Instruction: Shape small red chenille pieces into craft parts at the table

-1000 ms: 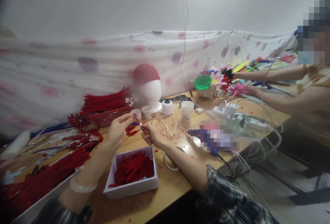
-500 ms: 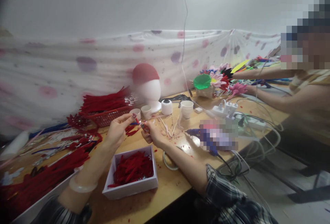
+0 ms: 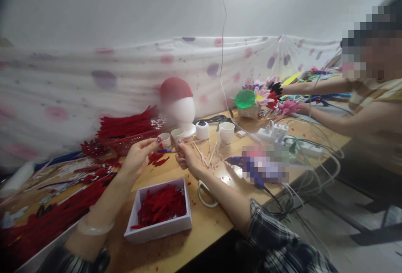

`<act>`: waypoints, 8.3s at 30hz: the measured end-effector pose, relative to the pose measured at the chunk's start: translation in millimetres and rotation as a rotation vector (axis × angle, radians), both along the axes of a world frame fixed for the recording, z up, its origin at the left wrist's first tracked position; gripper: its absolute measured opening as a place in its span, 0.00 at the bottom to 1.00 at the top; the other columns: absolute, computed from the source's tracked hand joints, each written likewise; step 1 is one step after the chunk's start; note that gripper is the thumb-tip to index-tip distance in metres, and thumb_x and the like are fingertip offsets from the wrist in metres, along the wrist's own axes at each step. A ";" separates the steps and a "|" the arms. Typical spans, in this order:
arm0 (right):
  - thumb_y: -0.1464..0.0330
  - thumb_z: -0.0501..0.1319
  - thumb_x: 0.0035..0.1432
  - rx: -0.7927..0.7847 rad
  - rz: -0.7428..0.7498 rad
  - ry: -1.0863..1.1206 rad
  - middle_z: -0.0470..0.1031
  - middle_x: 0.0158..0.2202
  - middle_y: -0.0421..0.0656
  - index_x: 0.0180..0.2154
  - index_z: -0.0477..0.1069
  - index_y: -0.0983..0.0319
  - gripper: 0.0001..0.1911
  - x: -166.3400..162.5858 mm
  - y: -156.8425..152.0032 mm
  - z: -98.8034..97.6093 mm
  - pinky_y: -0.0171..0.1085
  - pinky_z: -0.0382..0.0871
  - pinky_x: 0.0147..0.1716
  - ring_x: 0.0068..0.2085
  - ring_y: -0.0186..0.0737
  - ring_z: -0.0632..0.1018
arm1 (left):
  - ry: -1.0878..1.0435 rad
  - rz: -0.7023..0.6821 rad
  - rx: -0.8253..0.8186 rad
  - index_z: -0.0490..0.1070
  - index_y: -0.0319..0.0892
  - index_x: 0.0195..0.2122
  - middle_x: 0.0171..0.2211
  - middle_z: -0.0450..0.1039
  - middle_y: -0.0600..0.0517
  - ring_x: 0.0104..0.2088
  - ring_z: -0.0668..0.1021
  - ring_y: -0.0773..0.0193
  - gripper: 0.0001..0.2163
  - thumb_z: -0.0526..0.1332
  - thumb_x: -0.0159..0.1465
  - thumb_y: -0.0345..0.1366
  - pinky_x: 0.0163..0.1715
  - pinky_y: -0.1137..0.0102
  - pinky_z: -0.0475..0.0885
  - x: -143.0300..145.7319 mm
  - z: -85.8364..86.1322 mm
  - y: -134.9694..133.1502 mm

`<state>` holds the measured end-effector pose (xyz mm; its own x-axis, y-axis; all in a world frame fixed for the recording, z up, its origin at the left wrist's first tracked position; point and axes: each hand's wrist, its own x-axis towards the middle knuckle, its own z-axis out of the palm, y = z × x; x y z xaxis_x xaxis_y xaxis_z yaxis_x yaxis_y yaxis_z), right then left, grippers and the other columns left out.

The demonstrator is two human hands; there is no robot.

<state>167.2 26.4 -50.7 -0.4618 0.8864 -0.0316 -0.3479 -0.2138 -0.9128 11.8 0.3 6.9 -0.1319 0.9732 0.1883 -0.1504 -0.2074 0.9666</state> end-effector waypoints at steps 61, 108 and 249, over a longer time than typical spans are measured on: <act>0.57 0.50 0.51 0.004 0.085 -0.032 0.48 0.12 0.29 0.31 0.62 0.60 0.13 -5.9 -9.1 -0.6 0.30 0.33 0.16 0.14 0.27 0.43 | 0.362 0.068 0.265 0.81 0.41 0.27 0.35 0.79 0.46 0.38 0.78 0.58 0.14 0.73 0.45 0.45 0.40 0.68 0.72 -17.9 9.2 -2.1; 0.61 0.70 0.47 0.086 0.038 0.213 0.45 0.13 0.25 0.28 0.63 0.61 0.17 1.3 -5.7 2.7 0.30 0.34 0.15 0.15 0.23 0.43 | 1.047 0.042 0.685 0.78 0.47 0.26 0.27 0.77 0.55 0.35 0.74 0.61 0.05 0.64 0.56 0.31 0.47 0.57 0.58 -3.4 -6.4 -6.6; 0.54 0.67 0.43 0.163 -0.161 -0.245 0.51 0.13 0.28 0.27 0.65 0.62 0.20 -9.6 4.9 -24.8 0.30 0.41 0.14 0.14 0.24 0.51 | 0.604 -0.346 0.107 0.68 0.40 0.33 0.30 0.77 0.50 0.32 0.80 0.60 0.07 0.62 0.56 0.35 0.33 0.68 0.73 -23.4 -49.2 29.5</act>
<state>157.6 31.3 -75.5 -0.3119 0.9498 0.0237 -0.1316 -0.0185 -0.9911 -11.6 29.8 -42.3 0.3396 0.9124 0.2285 0.3319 -0.3436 0.8785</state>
